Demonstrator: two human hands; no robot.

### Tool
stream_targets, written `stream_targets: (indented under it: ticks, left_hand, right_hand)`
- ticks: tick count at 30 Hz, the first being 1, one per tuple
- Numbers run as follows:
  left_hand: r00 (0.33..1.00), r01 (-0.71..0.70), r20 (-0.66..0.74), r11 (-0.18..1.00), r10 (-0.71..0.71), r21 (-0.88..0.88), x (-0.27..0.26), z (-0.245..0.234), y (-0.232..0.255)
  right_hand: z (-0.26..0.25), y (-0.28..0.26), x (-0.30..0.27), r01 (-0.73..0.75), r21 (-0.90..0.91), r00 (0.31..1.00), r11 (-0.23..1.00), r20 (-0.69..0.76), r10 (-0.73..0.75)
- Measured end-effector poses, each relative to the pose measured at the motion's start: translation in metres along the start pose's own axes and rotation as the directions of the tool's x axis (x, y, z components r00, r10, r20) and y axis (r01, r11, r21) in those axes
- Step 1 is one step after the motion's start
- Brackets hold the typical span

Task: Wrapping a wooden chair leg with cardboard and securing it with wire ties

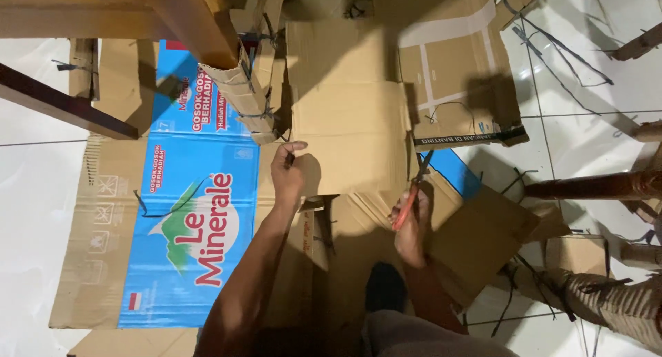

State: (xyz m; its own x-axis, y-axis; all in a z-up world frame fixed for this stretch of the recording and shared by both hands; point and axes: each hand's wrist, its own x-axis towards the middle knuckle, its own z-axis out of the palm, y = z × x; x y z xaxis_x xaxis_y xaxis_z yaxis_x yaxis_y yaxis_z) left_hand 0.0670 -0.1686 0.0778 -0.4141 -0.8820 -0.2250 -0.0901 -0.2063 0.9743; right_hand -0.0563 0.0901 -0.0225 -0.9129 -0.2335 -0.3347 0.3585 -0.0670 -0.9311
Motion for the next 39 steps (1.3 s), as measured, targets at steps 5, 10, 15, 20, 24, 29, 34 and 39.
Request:
stream_targets:
  ticks: [5, 10, 15, 20, 24, 29, 34, 39]
  left_hand:
    - [0.984, 0.169, -0.016, 0.955, -0.178, -0.244, 0.002, 0.004, 0.000]
    - [0.931, 0.328, 0.110, 0.662, -0.348, -0.674, -0.019, 0.012, 0.001]
    - [0.888, 0.313, 0.040, 0.538, -0.459, -0.783, -0.065, 0.039, -0.016]
    - [0.775, 0.476, 0.045, 0.535, -0.631, -0.698, -0.086, 0.068, -0.013]
    - [0.796, 0.526, 0.049, 0.649, -0.603, -0.549, -0.046, 0.087, -0.114]
    - [0.722, 0.658, 0.216, 0.556, -0.657, -0.508, -0.042, 0.083, -0.027]
    - [0.797, 0.542, 0.178, 0.554, -0.577, -0.632, -0.038, 0.092, -0.045]
    - [0.822, 0.501, 0.175, 0.541, -0.542, -0.676, -0.051, 0.096, -0.045]
  right_hand:
    - [-0.119, 0.212, 0.072, -0.394, 0.198, 0.862, 0.898, 0.418, 0.286]
    - [-0.117, 0.254, 0.052, -0.375, 0.224, 0.833, 0.900, 0.507, 0.221]
    - [-0.061, 0.172, 0.022, -0.432, 0.356, 0.783, 0.828, 0.604, 0.149]
    - [-0.012, 0.074, -0.025, -0.351, 0.115, 0.859, 0.929, 0.435, 0.270]
    - [-0.050, 0.125, 0.004, -0.478, 0.070, 0.748, 0.876, 0.554, 0.364]
    - [-0.039, 0.054, -0.097, -0.497, 0.277, 0.765, 0.822, 0.588, 0.264]
    - [-0.070, 0.088, -0.109, -0.593, 0.171, 0.739, 0.787, 0.503, 0.448]
    - [-0.102, 0.158, -0.085, -0.719, 0.456, 0.688, 0.524, 0.571, 0.448]
